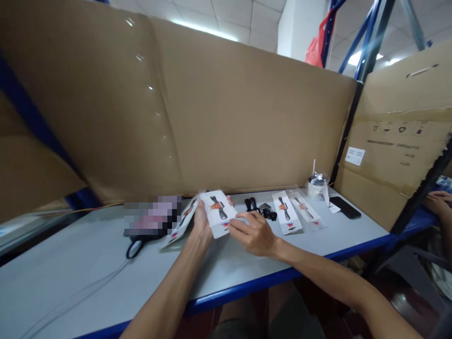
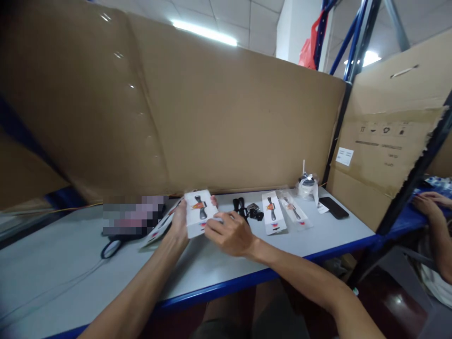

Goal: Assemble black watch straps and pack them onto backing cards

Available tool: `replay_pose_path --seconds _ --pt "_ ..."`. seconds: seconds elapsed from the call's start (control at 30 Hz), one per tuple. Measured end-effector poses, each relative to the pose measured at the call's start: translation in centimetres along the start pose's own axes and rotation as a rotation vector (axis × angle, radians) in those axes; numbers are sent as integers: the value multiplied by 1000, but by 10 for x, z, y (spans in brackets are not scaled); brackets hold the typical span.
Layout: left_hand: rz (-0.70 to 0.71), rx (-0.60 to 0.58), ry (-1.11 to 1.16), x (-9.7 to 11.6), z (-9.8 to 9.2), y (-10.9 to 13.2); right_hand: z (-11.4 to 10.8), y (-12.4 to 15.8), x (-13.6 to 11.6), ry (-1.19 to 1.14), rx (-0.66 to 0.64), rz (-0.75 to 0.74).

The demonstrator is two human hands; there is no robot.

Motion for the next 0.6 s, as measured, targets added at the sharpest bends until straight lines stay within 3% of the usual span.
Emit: replay_pose_path --seconds 0.1,0.2,0.23,0.33,0.37,0.43,0.5,0.57,0.6 --pt "-4 21 -44 0 7 7 -36 25 -16 -42 97 -9" --pt "-2 52 -19 -1 15 9 -93 60 -34 -191 226 -24" --pt "11 65 -2 0 16 8 -111 73 -39 -267 200 -23" --pt "88 120 21 5 18 5 -162 108 -42 -492 188 161" --pt "103 139 18 6 18 4 -176 120 -38 -537 305 309" --pt "113 148 9 6 18 3 -192 140 -23 -547 468 629" --pt "110 117 4 5 20 2 -195 152 -5 -437 588 810" --pt "101 79 -2 1 22 3 -184 154 18 -307 578 791" --pt "92 67 -8 -1 24 4 -174 151 30 -275 500 710"
Point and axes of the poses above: each hand's wrist, its own y-axis away from the middle knuckle, its own z-axis out of the palm, x = y × z, the point moved 3 cm from there along -y, towards the middle knuckle, and after that the axes turned 14 degrees about -x, right-handed, at the moved point
